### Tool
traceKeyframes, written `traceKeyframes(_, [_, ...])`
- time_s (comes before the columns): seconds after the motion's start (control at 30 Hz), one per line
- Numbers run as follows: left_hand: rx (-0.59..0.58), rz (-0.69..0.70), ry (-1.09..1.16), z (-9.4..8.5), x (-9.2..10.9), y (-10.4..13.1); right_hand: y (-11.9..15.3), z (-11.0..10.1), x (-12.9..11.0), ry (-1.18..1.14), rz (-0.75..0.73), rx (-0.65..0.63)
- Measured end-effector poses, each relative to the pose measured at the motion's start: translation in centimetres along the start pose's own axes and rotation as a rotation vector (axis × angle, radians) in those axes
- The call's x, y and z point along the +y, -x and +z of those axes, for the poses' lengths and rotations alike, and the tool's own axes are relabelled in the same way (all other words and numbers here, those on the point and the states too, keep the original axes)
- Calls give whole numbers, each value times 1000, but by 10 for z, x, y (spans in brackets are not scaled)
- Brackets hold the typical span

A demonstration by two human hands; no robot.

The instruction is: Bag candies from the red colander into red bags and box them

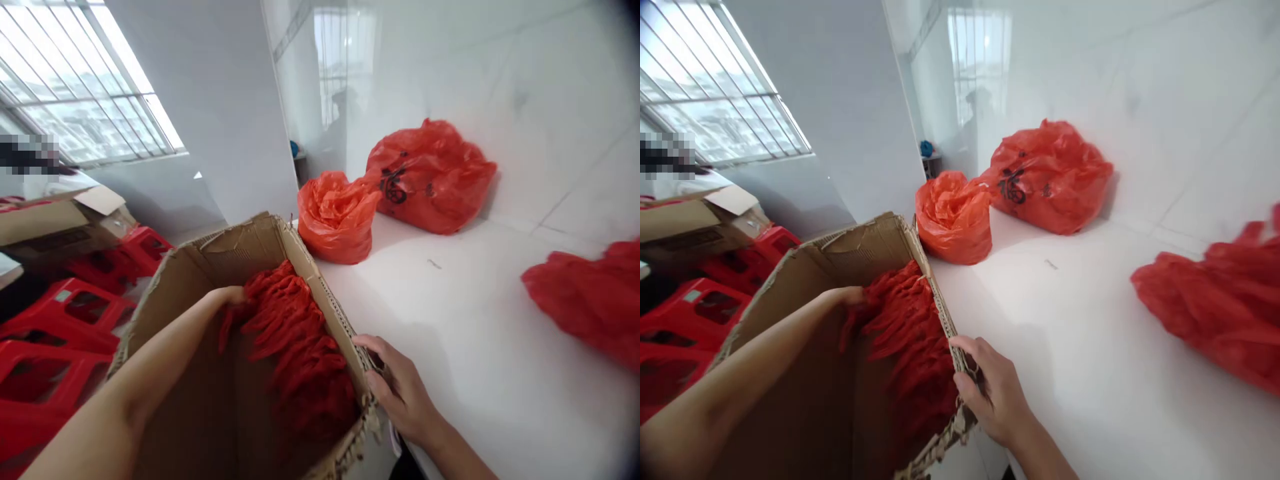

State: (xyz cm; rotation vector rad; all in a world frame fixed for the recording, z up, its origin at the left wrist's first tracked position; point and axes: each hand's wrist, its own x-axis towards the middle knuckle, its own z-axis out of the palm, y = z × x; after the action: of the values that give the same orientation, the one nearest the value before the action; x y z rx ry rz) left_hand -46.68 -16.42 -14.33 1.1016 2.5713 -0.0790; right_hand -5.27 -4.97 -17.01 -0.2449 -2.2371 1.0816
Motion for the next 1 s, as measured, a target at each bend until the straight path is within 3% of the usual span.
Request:
traceKeyframes(0.1, [-178, 31, -148, -52, 28, 37, 11, -14, -18, 70, 45, -20])
traceKeyframes(0.2, [-141, 167, -239, -91, 74, 90, 43, -37, -42, 139, 151, 6])
traceKeyframes(0.27, [-62, 330, -260, -103, 117, 133, 75, -54, -56, 169, 259, 39])
traceKeyframes(0.33, [-24, 529, -256, -102, 167, 179, 112, -66, -70, 178, 367, 50])
traceKeyframes(0.47, [-230, 1071, -236, -74, 268, 263, 191, -78, -107, 189, 498, 124])
traceKeyframes(0.6, [-360, 1350, -382, -36, 352, 315, 269, -84, -149, 316, 571, 393])
traceKeyframes(0.8, [-461, 1557, -479, 18, 451, 356, 381, -96, -203, 429, 795, 855])
traceKeyframes(0.87, [-487, 1573, -449, 34, 473, 361, 401, -93, -208, 410, 844, 977])
traceKeyframes(1.0, [-580, 1600, -289, 72, 505, 357, 414, -72, -201, 369, 877, 1163])
